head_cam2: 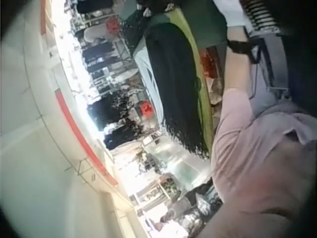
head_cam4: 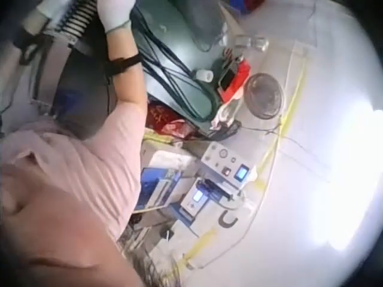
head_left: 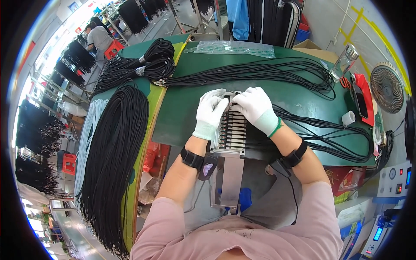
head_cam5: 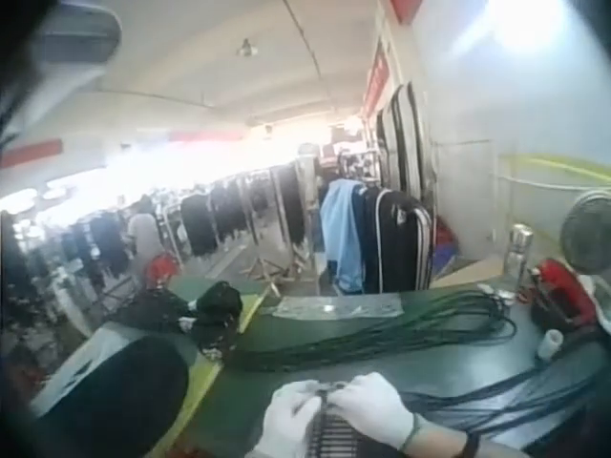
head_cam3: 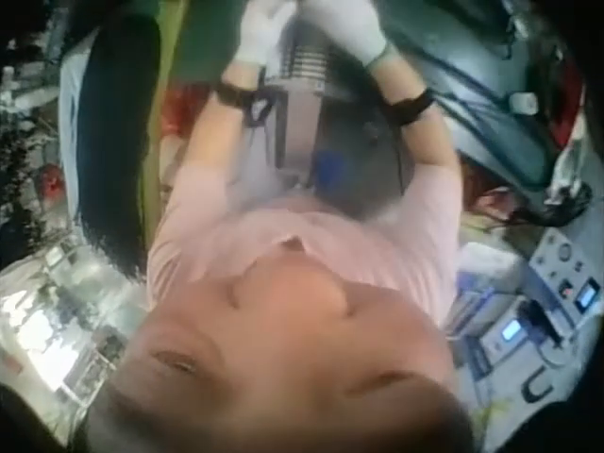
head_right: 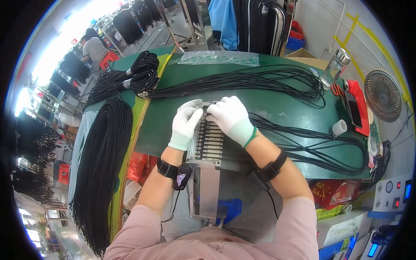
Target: Assembling and organizing long black cables into a metal terminal block fixture at a manufacturing workstation.
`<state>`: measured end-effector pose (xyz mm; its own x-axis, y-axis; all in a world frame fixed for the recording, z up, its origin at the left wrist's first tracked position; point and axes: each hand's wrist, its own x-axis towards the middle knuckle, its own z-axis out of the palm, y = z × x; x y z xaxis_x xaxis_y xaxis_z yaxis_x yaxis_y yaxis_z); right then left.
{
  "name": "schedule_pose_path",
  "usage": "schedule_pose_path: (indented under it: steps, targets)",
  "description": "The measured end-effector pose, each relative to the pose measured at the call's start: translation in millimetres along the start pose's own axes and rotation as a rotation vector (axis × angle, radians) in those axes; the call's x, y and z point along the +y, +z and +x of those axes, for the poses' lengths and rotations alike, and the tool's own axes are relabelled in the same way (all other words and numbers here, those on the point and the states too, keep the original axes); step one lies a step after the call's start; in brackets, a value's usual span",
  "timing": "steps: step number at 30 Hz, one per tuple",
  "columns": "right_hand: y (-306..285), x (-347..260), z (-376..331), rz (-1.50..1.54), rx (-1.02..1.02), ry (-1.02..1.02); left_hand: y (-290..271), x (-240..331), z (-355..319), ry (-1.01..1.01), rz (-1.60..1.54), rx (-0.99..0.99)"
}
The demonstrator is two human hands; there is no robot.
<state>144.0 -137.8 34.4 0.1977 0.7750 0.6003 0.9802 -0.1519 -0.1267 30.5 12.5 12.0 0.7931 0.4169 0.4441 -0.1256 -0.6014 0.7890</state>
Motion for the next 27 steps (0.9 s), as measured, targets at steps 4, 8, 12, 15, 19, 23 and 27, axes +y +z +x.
schedule_pose_path:
  steps: [4,8,12,15,19,23,27]
  targets:
    - [-3,4,0,0.006,-0.014,-0.006,1,2,0,0.043,0.12,-0.022]
    - [1,-2,0,-0.043,0.05,-0.043,0,-3,0,-0.239,-0.235,-0.096]
    - [1,-2,0,-0.01,0.003,-0.021,-2,-2,0,-0.063,-0.034,-0.076]
    - [-4,6,-2,-0.018,-0.061,-0.007,2,-17,1,-0.141,-0.177,0.057]
    - [-10,25,-9,-0.13,-0.155,0.068,-1,-12,4,-0.115,0.014,0.134]
    - [-9,28,-9,0.252,-0.059,0.195,-2,-14,3,-0.035,0.238,0.151]
    - [-5,33,-11,0.079,-0.055,0.113,3,-19,4,-0.043,0.308,0.19]
